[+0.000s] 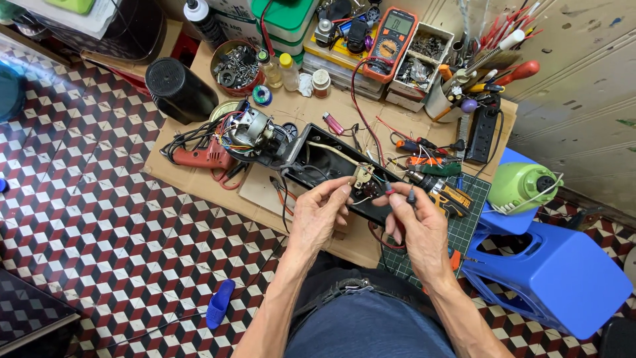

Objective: Repairing and testing the internal motor and wiring components of an appliance.

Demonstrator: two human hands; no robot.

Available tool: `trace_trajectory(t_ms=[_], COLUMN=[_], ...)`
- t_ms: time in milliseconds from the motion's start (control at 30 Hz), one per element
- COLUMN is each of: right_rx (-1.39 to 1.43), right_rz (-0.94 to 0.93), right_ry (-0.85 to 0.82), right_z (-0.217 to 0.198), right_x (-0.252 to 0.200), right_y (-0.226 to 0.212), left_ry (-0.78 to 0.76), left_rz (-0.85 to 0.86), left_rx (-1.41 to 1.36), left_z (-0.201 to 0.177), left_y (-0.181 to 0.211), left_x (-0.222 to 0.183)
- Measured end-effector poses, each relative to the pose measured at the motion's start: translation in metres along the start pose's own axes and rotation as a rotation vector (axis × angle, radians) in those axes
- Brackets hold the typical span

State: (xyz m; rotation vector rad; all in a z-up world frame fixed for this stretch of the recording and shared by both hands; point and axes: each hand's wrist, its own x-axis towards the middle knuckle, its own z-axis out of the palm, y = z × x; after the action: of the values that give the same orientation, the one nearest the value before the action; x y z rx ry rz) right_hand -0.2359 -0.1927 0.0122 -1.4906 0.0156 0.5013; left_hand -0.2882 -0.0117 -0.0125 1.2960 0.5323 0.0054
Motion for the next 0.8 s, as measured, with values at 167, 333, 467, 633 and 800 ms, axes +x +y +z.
trace_trajectory(t_ms=[167,333,467,633,800], right_rx=[0.106,0.149,0.186,0.207,0.224], right_rz=[0.018,0.028,0.014,-0.016,0.008], right_ry=[0.097,0.093,0.078,0.062,0.052], right_z=[-0.014,-0.015,-0.012,-0.009,-0.009], right_x=[0.006,0.004,0.004,0.004,0.006], right_y=[0.003,0.006,0.002,-0.009,-0.010], left_ry=[0.184,0.219,0.222,0.132,0.017], left_rz=[0.229,0.454,0.613,0.184,-0.227], left_rx=[0.550,0.925,0.960,0.444,-0.041], left_z=[0.016,0.024,0.030,0.024,0.027], left_y=[0.021,0.015,0.022,0.033,0.025], left_x=[-0.004,0.004,-0.006,0.005,0.029])
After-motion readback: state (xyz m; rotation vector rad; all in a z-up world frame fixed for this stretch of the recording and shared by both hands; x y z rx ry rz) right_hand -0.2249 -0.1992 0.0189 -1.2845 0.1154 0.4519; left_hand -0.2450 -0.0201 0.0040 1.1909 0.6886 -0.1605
